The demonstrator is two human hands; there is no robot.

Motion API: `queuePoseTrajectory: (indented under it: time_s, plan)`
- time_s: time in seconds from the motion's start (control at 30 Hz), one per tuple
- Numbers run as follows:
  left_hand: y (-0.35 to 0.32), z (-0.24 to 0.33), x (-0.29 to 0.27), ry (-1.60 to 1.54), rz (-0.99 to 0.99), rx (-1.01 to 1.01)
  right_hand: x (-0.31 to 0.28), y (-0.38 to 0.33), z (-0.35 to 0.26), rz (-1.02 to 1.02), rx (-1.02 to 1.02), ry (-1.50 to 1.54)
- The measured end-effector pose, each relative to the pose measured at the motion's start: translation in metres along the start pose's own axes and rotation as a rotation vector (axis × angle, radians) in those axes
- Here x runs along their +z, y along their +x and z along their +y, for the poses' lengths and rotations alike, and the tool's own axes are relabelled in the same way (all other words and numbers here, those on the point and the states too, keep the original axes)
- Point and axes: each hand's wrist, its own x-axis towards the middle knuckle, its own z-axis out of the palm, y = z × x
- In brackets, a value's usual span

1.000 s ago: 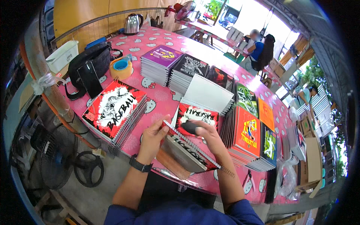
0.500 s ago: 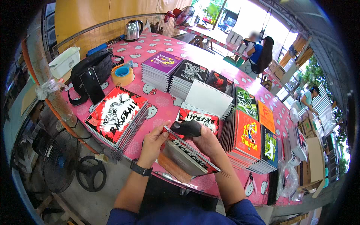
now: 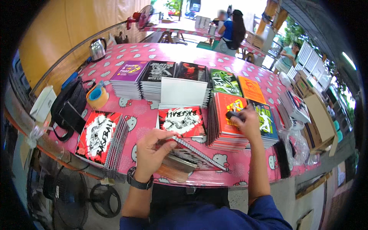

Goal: The person assembles spiral notebooks by inserting metal spirals into pre-punched holes of notebook covers and pages by hand.

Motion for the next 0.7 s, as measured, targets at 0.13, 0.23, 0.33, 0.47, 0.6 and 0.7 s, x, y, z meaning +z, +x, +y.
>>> queuePoseTrajectory:
  time_s: [0.13, 0.23, 0.33, 0.47, 0.6, 0.7]
  plan:
    - [0.003, 0.025, 0.029, 0.124, -0.064, 0.091, -0.019, -0.023, -0.04, 0.296, -0.215, -0.072]
    - [0.0, 0.031, 0.04, 0.251, -0.113, 0.187, -0.047, -0.057, -0.133, 0.017, -0.26, 0.68]
    - [-0.006, 0.034, 0.048, 0.194, -0.113, 0.18, -0.047, -0.083, -0.163, -0.095, -0.251, 0.772]
    - [-0.008, 0.028, 0.044, 0.196, -0.162, 0.246, -0.032, -0.088, -0.163, 0.012, -0.295, 0.8]
    - [-0.013, 0.033, 0.049, 0.123, -0.09, 0.224, -0.037, -0.086, -0.169, 0.094, -0.404, 0.627]
    - [-0.013, 0.029, 0.047, 0.223, -0.058, 0.213, -0.034, -0.084, -0.171, 0.108, -0.458, 0.526]
